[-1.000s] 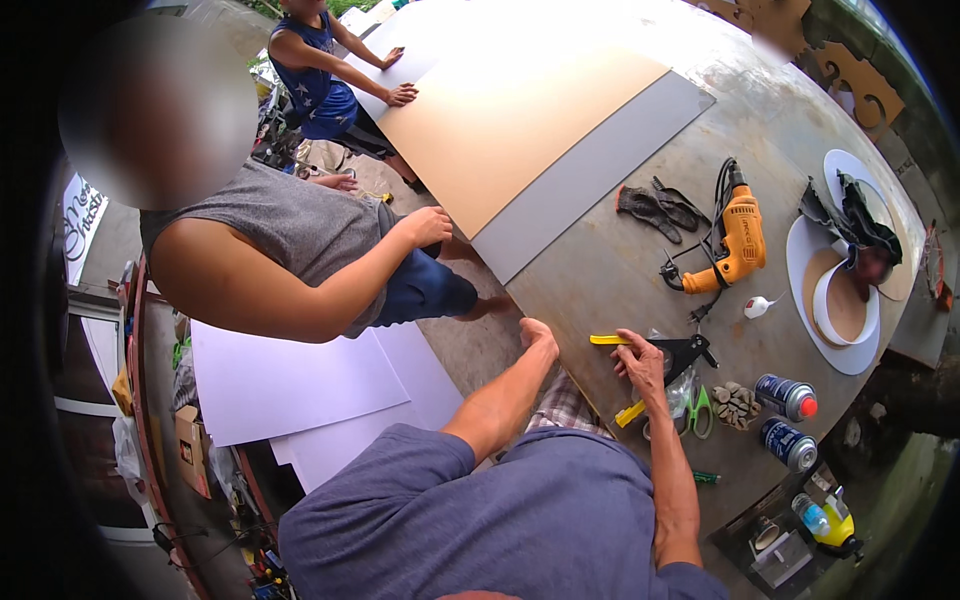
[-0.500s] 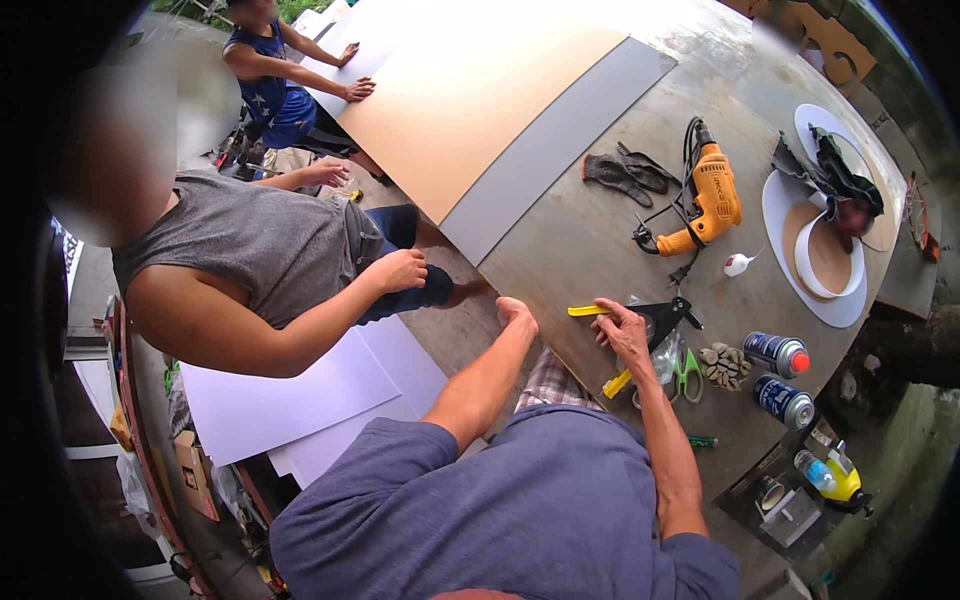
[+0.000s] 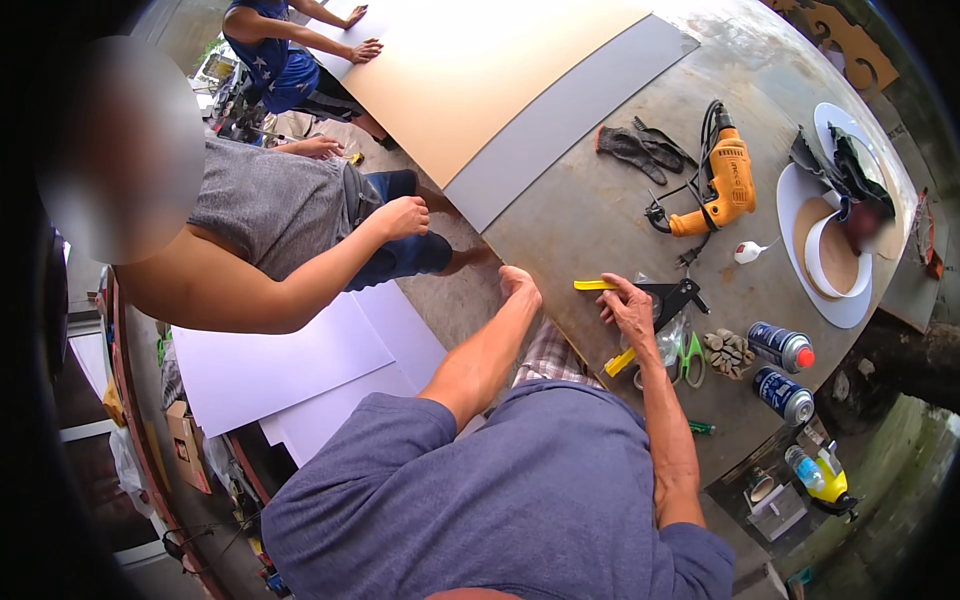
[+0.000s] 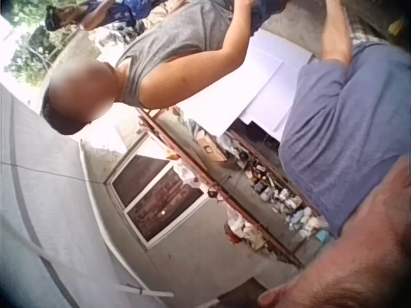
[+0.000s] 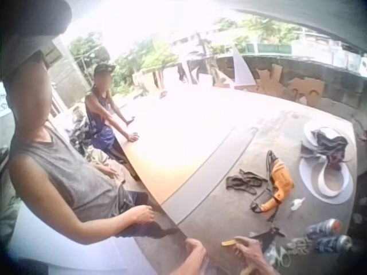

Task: Aligning and checking the edges of several white and beige panels on a workshop table.

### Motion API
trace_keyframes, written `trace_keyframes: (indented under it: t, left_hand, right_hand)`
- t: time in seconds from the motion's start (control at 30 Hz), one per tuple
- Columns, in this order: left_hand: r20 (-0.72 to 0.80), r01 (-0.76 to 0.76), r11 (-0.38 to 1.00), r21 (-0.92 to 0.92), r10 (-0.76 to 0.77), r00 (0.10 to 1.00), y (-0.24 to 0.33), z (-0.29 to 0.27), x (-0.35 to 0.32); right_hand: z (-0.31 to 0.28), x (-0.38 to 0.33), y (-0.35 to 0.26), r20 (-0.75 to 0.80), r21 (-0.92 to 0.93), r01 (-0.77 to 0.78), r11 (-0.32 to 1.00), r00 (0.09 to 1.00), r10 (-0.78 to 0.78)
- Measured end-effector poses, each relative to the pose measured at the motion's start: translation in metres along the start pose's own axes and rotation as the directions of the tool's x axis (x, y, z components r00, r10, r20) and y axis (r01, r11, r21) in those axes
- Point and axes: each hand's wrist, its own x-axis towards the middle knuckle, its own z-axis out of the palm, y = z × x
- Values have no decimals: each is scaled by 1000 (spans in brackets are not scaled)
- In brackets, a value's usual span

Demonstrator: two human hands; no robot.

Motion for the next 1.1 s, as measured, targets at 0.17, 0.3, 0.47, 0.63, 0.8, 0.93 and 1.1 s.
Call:
trace_keyframes:
  t: [0.17, 0.3, 0.47, 0.63, 0.8, 0.93, 1.1]
  left_hand:
    - [69, 33, 994, -103, -26, 997, -4, 4, 7]
    - [-20, -77, 993, 87, 79, 997, -6, 8, 11]
    - [61, -109, 950, 293, 95, 994, -6, 3, 15]
    - [131, -160, 970, 180, 138, 982, -7, 0, 13]
    - [336, -361, 897, 255, 268, 903, 2, -24, 38]
    - [370, -631, 761, 150, 549, 750, 37, -42, 69]
    - [610, -501, 865, -19, 407, 679, 94, -59, 92]
  right_hand:
    - [-1, 1, 2, -10, -59, 2, 998, 1000, -2]
    - [2, 1, 0, -59, -63, -37, 997, 998, 33]
    - [6, 0, 2, -39, -26, 24, 999, 999, -25]
    - [4, -2, 2, -76, -40, 20, 999, 997, -23]
    - [10, -6, -4, -122, 3, -35, 999, 992, 35]
    - [21, -4, -6, -200, -40, -50, 998, 979, 41]
    - [37, -1, -4, -301, -48, -37, 998, 953, 21]
